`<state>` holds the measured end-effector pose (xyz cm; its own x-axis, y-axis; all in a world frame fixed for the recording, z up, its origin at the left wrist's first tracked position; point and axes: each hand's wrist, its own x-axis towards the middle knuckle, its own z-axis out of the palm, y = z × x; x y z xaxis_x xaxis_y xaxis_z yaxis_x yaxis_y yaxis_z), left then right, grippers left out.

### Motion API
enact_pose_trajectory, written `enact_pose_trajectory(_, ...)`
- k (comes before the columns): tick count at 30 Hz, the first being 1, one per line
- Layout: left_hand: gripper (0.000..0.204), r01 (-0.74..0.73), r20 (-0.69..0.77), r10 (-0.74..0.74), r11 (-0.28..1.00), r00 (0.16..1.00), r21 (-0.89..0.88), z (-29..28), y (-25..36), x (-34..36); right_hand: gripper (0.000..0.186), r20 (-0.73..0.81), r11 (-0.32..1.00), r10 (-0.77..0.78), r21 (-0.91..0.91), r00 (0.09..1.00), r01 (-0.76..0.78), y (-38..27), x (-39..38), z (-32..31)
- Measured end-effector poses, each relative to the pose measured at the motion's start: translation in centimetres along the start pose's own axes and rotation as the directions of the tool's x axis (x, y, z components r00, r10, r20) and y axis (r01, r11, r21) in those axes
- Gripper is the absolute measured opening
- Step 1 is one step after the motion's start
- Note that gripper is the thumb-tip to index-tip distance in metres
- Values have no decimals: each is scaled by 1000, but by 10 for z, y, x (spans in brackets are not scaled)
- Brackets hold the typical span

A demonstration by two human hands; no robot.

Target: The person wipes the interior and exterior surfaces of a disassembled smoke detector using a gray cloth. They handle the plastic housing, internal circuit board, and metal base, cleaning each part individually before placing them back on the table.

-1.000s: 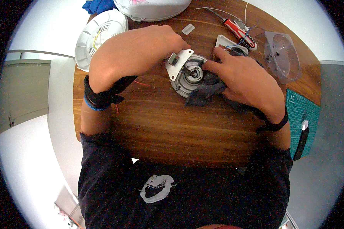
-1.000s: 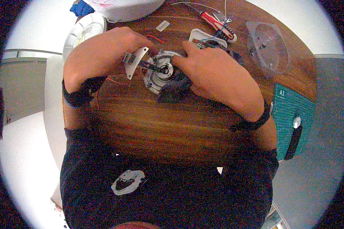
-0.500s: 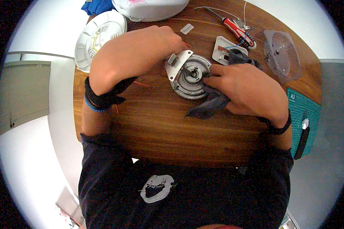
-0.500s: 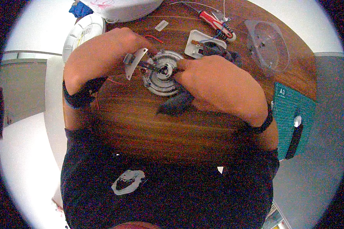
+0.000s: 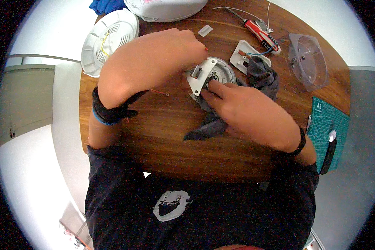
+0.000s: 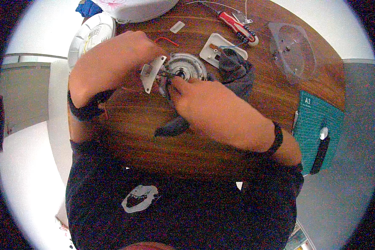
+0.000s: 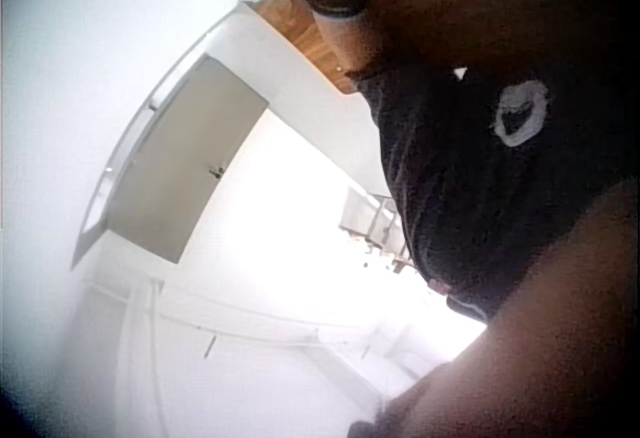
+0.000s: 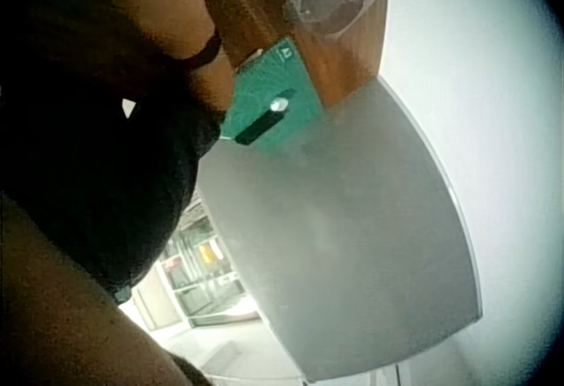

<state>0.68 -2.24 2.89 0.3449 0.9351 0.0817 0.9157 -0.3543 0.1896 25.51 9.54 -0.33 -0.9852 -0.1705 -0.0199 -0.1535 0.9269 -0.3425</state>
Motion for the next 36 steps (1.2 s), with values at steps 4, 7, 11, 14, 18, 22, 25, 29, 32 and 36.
enact_pose_trajectory(4, 36, 12, 41, -13, 999, 999, 36, 3, 0, 1, 60, 109, 983, 162, -103, 981, -151, -11, 5, 8)
enact_pose_trajectory(7, 36, -1, -11, 1, 1000, 1000, -9, 11, -5, -1, 41, 45, 979, 152, -144, 987, -144, -13, 4, 3)
enact_pose_trajectory(11, 38, -26, -80, 21, 997, 997, -66, 12, -3, -5, 38, 164, 978, 164, -159, 973, -138, -2, -4, -24)
enact_pose_trajectory(14, 41, -10, -68, 6, 998, 998, -60, 9, -1, -4, 54, 223, 970, 224, -143, 949, -195, 5, -9, -36)
enact_pose_trajectory(18, 46, 16, -46, -19, 998, 999, -61, 13, -3, -5, 63, 233, 964, 262, -114, 937, -241, 5, -9, -45)
enact_pose_trajectory(22, 49, 10, -28, -12, 997, 1000, -72, 12, -3, -4, 36, 142, 970, 215, -148, 966, -194, 10, -13, -46)
enact_pose_trajectory(25, 48, 15, -45, -19, 996, 999, -89, 9, -1, -5, 37, 156, 972, 205, -152, 966, -182, 10, -11, -51)
enact_pose_trajectory(29, 47, 18, -28, -20, 997, 999, -77, 9, -2, -3, 40, 204, 989, 117, -112, 972, -96, 15, -9, -52)
enact_pose_trajectory(32, 45, 5, -37, -7, 999, 999, -44, 9, -3, -3, 45, 157, 999, 29, -32, 987, -24, 12, -5, -47)
enact_pose_trajectory(36, 42, 23, 9, -23, 1000, 1000, 0, 4, 0, -2, 48, 13, 999, -30, -24, 999, 31, 6, 2, -27)
